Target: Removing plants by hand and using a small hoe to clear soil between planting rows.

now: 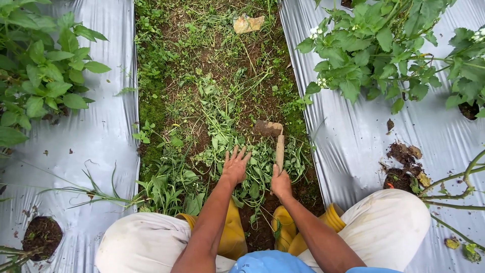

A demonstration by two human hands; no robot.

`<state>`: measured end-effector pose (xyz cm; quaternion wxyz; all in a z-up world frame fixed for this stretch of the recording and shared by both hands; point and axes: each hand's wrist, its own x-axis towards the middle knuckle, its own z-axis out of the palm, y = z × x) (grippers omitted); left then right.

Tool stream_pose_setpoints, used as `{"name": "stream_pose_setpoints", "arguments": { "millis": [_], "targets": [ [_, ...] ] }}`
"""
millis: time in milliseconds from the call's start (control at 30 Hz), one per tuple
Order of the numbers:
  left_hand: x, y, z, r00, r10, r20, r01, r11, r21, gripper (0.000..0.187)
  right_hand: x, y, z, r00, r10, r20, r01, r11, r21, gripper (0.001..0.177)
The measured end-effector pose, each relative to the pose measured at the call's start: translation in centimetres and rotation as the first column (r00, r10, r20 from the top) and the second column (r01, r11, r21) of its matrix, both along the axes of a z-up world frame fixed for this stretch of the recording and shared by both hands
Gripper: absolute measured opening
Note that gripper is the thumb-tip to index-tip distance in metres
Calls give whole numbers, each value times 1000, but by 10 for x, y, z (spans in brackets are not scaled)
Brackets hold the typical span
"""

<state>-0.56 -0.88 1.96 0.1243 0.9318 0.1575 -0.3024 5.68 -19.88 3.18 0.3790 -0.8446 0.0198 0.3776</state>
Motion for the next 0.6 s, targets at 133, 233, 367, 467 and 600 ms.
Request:
{"name": "stream_pose_setpoints", "arguments": {
  "millis": [133, 233, 367, 467, 600],
  "targets": [
    [3, 1, 12, 1000, 5, 16, -5, 1000, 10, 92, -15, 3, -9, 999, -44, -10, 44, 999, 13, 65],
    [3, 2, 22, 1000, 8, 24, -9, 1000, 30, 89, -42, 4, -4, 986, -167, -12, 167, 985, 37, 61],
    [2, 1, 8, 999, 21, 49, -21, 1000, -3, 89, -76, -5, 2, 997, -73, -3, 72, 995, -75, 66],
    [-2, 3, 4, 999, 13, 45, -13, 1000, -4, 89, -68, 5, 13, 997, -83, 7, 83, 995, -48, 64],
    [-4, 4, 5, 999, 2, 48, -2, 1000, -12, 89, -22, 25, 21, 985, -113, 129, 101, 990, 97, 55]
  ]
}}
